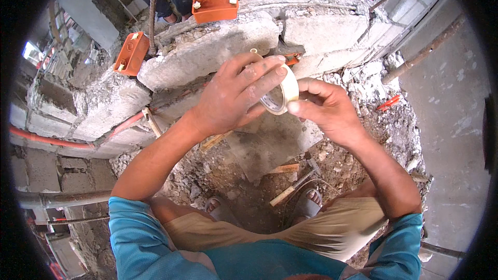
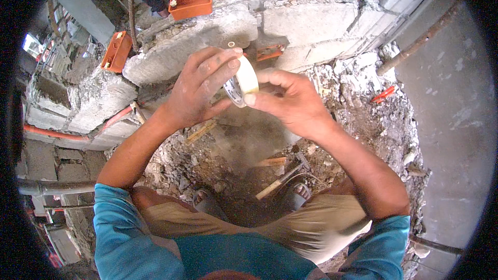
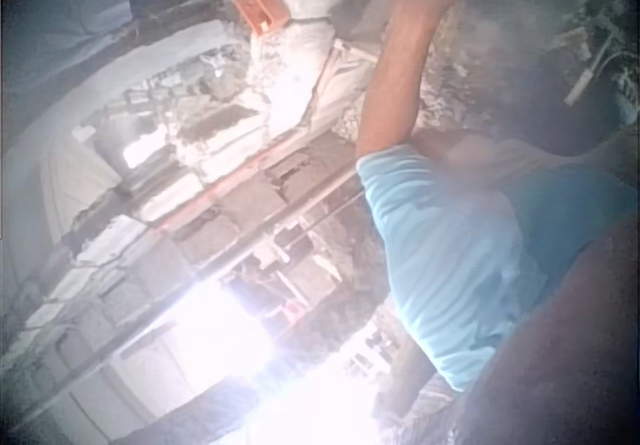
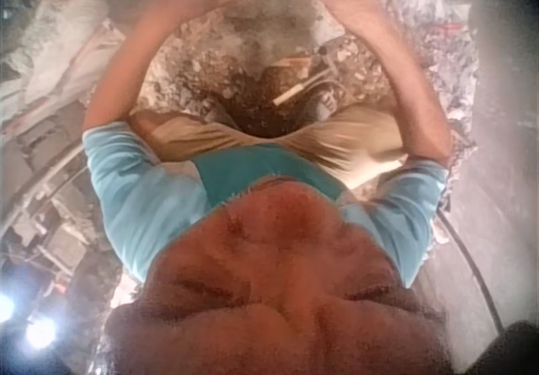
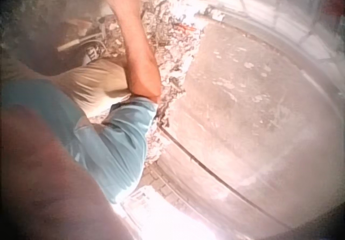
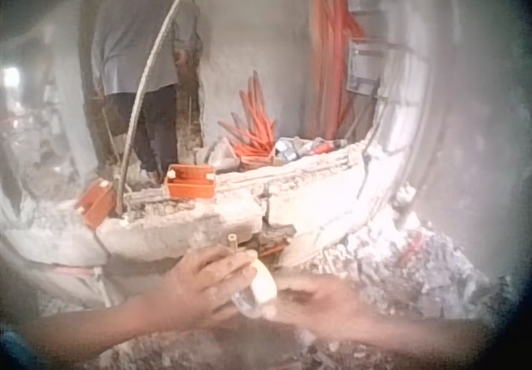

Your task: The person secures orange electrical boxes and white conduits to a rough concrete wall using tape and small fasteners. They repeatedly position the boxes, wrap tape around the conduits, and adjust the components to align them along the wall.

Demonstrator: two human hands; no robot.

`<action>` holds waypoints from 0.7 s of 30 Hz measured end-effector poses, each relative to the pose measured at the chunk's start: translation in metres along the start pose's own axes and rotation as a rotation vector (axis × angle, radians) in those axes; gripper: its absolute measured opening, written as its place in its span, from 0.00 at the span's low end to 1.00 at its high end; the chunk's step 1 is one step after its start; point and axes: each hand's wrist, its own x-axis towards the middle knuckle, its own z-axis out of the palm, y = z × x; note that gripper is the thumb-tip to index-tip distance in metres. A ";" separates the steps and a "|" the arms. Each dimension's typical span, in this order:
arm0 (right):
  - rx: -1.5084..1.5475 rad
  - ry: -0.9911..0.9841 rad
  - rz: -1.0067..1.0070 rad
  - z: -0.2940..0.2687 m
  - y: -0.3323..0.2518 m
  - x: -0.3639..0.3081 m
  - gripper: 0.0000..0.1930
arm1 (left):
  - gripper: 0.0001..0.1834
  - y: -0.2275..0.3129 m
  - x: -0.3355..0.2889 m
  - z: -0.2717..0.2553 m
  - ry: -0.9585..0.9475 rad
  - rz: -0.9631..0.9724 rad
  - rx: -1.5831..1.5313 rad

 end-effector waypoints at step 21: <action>-0.055 -0.032 -0.122 -0.001 0.002 -0.005 0.14 | 0.65 0.008 0.006 0.008 0.103 -0.142 -0.187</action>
